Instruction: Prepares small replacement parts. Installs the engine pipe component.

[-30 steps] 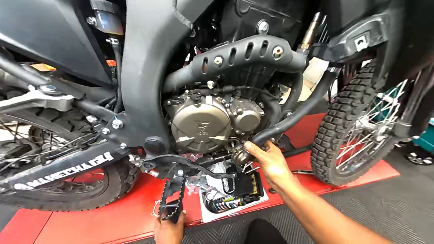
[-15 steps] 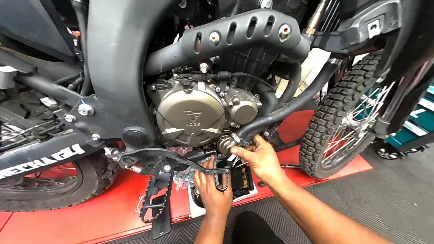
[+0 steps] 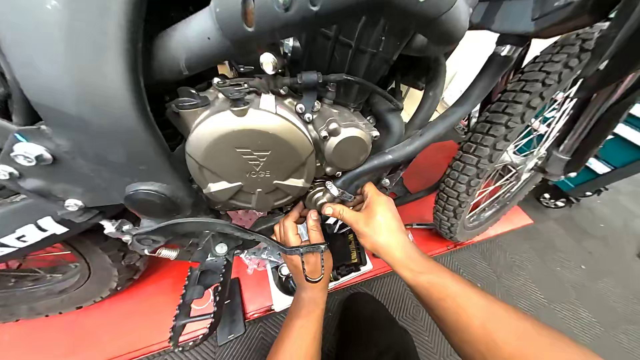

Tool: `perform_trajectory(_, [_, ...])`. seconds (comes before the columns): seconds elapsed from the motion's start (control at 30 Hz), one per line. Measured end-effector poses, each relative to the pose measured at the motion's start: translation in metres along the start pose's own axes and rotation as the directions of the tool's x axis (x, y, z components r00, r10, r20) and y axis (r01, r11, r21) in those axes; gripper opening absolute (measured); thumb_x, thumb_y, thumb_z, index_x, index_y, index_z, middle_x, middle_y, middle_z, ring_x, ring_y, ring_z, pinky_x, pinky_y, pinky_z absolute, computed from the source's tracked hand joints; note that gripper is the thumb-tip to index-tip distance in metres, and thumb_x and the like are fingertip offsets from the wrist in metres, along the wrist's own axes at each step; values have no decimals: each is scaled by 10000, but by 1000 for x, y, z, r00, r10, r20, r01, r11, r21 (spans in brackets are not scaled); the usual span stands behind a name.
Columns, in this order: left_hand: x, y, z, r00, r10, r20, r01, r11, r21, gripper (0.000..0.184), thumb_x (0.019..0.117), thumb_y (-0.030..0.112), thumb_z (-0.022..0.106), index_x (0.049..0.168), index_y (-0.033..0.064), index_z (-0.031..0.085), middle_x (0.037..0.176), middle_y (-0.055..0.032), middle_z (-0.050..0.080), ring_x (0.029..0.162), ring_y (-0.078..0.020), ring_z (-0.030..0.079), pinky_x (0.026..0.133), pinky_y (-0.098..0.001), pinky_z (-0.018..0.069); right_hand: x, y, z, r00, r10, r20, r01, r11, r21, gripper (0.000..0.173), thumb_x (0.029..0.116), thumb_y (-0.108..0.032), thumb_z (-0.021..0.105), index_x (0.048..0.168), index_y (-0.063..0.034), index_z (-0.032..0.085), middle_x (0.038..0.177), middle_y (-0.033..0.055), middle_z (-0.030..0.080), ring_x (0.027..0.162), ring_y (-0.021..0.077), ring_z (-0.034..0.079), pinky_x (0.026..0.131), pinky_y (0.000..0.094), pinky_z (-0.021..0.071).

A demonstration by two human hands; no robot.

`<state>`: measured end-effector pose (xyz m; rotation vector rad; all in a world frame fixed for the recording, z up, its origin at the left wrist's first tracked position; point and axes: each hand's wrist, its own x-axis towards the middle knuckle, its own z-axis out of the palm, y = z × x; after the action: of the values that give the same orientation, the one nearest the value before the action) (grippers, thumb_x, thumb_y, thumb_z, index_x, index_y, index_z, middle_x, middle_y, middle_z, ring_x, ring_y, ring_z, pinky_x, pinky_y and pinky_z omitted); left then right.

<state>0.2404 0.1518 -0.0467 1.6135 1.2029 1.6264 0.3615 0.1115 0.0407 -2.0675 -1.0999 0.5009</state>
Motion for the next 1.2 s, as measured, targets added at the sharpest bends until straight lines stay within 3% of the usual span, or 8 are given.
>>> perform_trajectory(0.47, [4, 0, 0, 999, -31, 9, 31, 1000, 8, 255, 997, 267, 658, 1177, 92, 706, 1093, 2, 712, 1078, -103, 622, 1016, -351, 435, 1, -2, 2, 1000, 19, 4, -19, 1000, 9, 641, 746, -660, 826, 1098, -165, 618, 807, -43, 704, 727, 110, 682, 688, 401, 588])
perform_trajectory(0.6, [5, 2, 3, 1000, -25, -15, 25, 1000, 8, 217, 990, 228, 665, 1148, 81, 691, 1085, -5, 715, 1053, -90, 636, 977, -325, 470, 3, -4, -10, 998, 26, 58, -21, 997, -78, 668, 744, -771, 745, 1036, -179, 646, 691, -44, 652, 631, 139, 631, 605, 435, 539])
perform_trajectory(0.7, [4, 6, 3, 998, -61, -7, 61, 998, 15, 236, 1001, 240, 663, 1185, 95, 687, 1084, 14, 696, 1040, -77, 626, 941, -298, 489, -6, -4, -40, 968, -242, -59, 220, 943, -251, 576, 854, -781, 609, 865, -222, 746, 625, -63, 627, 552, 116, 596, 525, 421, 512])
perform_trajectory(0.73, [4, 7, 3, 998, -57, -5, 57, 998, 15, 235, 1002, 241, 663, 1186, 97, 684, 1078, 20, 695, 1033, -67, 627, 929, -283, 494, -8, -2, -50, 873, -451, -185, 383, 869, -312, 461, 902, -657, 667, 809, -211, 736, 646, -72, 642, 572, 85, 604, 533, 372, 518])
perform_trajectory(0.8, [5, 8, 3, 999, -48, -3, 48, 999, -12, 236, 1002, 225, 664, 1185, 76, 675, 1071, 10, 693, 1014, -64, 618, 911, -274, 476, -2, -4, -70, 568, -764, -307, 594, 639, -489, 323, 872, -447, 816, 916, -131, 762, 849, 26, 710, 817, 165, 643, 735, 378, 512])
perform_trajectory(0.83, [5, 9, 3, 999, -50, -1, 50, 998, -35, 240, 1004, 211, 660, 1190, 59, 668, 1069, 0, 691, 1009, -69, 623, 913, -271, 485, 4, -7, -80, 495, -827, -267, 593, 547, -591, 415, 851, -486, 820, 1042, -120, 771, 1009, 86, 723, 997, 256, 631, 871, 448, 471])
perform_trajectory(0.9, [4, 11, 3, 997, -73, 7, 73, 993, -92, 250, 1007, 186, 657, 1210, 39, 656, 1061, -8, 681, 985, -69, 642, 893, -251, 529, 19, -11, -91, 516, -845, -139, 528, 442, -725, 575, 853, -660, 724, 1168, -179, 746, 1216, 98, 688, 1212, 340, 566, 1029, 557, 378])
perform_trajectory(1.2, [5, 12, 9, 996, -77, -47, 72, 991, -109, 253, 998, 163, 663, 1207, 26, 621, 1005, 29, 661, 937, -21, 624, 845, -194, 512, 44, -11, -78, 540, -837, -93, 515, 415, -750, 524, 823, -685, 733, 1000, -191, 753, 929, 36, 665, 1021, 281, 585, 1012, 559, 316])
